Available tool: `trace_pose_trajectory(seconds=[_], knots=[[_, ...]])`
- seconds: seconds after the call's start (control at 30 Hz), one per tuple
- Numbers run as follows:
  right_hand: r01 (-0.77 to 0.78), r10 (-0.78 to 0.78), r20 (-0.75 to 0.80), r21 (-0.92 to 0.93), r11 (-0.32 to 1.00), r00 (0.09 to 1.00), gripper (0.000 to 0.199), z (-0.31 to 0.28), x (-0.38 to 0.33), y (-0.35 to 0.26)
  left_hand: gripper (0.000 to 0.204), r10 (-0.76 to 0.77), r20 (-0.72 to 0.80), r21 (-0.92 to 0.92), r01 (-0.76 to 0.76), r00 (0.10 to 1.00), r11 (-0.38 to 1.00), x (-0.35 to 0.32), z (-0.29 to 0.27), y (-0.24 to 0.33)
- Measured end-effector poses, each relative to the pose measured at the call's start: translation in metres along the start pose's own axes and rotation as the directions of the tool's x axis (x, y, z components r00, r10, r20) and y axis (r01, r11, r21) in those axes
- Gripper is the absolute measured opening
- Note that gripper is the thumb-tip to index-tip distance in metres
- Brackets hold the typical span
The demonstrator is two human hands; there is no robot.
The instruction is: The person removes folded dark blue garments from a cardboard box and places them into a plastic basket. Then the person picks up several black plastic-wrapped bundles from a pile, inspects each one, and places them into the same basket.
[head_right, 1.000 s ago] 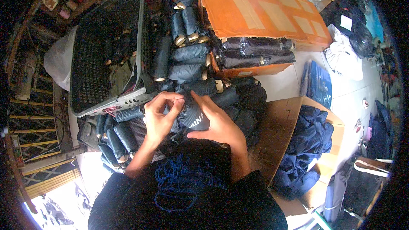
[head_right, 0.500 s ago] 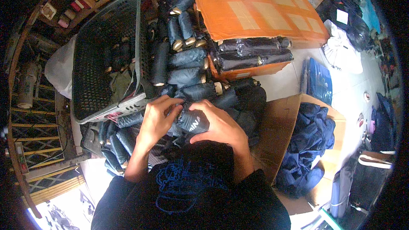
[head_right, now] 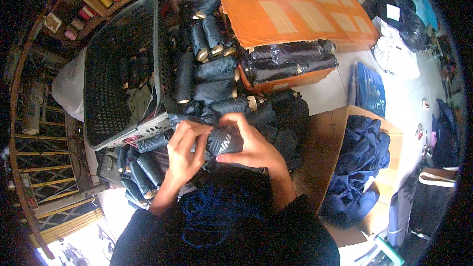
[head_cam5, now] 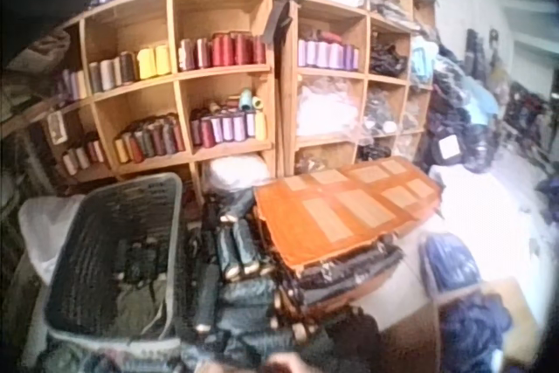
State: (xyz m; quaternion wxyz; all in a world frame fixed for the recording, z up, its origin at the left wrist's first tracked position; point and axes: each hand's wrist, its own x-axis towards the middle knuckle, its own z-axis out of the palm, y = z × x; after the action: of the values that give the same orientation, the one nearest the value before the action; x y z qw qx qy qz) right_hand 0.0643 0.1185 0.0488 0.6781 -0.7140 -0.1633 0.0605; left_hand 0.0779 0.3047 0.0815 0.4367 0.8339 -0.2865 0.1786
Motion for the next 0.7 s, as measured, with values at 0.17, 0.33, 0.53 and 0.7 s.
trace_pose_trajectory(seconds=[0.17, 0.33, 0.53, 0.7], knots=[[0.058, -0.041, 0.097, -0.174, 0.983, 0.994, 0.065, 0.001, 0.006, -0.008, 0.02, -0.02, 0.01, 0.055, 0.02, 1.0, 0.998, -0.002, -0.007, -0.001], [-0.156, 0.172, 0.12, -0.132, 0.979, 0.978, 0.063, 0.008, 0.007, -0.017, 0.021, -0.006, -0.043, 0.161, 0.012, 0.999, 0.987, -0.009, -0.008, -0.004], [0.013, -0.006, 0.025, -0.293, 0.956, 1.0, 0.054, 0.018, 0.013, -0.009, 0.023, -0.001, -0.059, 0.153, 0.01, 0.998, 0.988, -0.013, -0.003, -0.021], [-0.071, 0.027, -0.098, -0.483, 0.873, 0.995, 0.055, 0.015, 0.01, -0.013, 0.024, 0.092, -0.006, 0.118, -0.091, 0.996, 0.989, -0.004, 0.006, -0.034]])
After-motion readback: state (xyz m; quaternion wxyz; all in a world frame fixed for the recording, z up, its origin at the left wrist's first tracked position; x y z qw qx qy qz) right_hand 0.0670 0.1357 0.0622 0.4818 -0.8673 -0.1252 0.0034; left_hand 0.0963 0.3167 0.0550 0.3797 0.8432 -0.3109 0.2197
